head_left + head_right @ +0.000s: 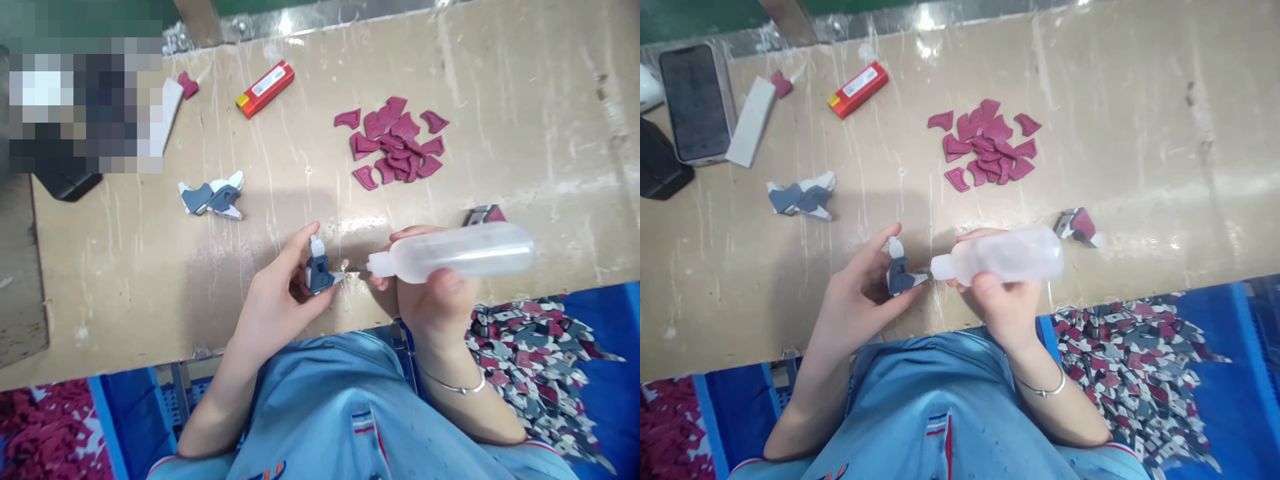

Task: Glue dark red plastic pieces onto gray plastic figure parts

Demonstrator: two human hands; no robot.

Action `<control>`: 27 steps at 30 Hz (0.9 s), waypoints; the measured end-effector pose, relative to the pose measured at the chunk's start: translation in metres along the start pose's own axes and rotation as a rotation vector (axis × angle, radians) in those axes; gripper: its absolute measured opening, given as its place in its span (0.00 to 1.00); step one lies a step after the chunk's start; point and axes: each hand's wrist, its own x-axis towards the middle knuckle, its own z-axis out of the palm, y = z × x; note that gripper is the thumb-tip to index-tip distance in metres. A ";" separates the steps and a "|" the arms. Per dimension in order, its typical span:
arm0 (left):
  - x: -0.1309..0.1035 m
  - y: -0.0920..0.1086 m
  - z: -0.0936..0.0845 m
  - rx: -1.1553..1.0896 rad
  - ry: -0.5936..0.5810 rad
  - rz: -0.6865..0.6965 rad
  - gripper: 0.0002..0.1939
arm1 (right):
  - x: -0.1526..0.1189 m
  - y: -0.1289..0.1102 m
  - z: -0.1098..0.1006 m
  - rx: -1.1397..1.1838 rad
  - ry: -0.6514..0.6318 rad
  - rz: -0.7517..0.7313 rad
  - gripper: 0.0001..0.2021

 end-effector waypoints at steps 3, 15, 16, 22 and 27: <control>-0.001 -0.006 0.000 0.005 0.021 0.029 0.36 | 0.020 -0.019 -0.023 0.556 -0.065 0.157 0.18; -0.003 -0.009 -0.002 0.029 -0.001 -0.023 0.35 | 0.047 -0.033 -0.050 -0.001 -0.130 -0.102 0.12; -0.002 -0.009 -0.002 0.029 -0.008 -0.026 0.35 | 0.050 -0.036 -0.039 -0.296 -0.115 -0.206 0.12; 0.000 -0.012 -0.002 0.002 -0.030 -0.051 0.37 | 0.103 -0.043 -0.013 -1.520 -0.365 -0.668 0.16; 0.001 -0.010 0.000 -0.058 -0.052 -0.088 0.38 | 0.119 -0.053 -0.022 -1.543 -0.449 -0.633 0.10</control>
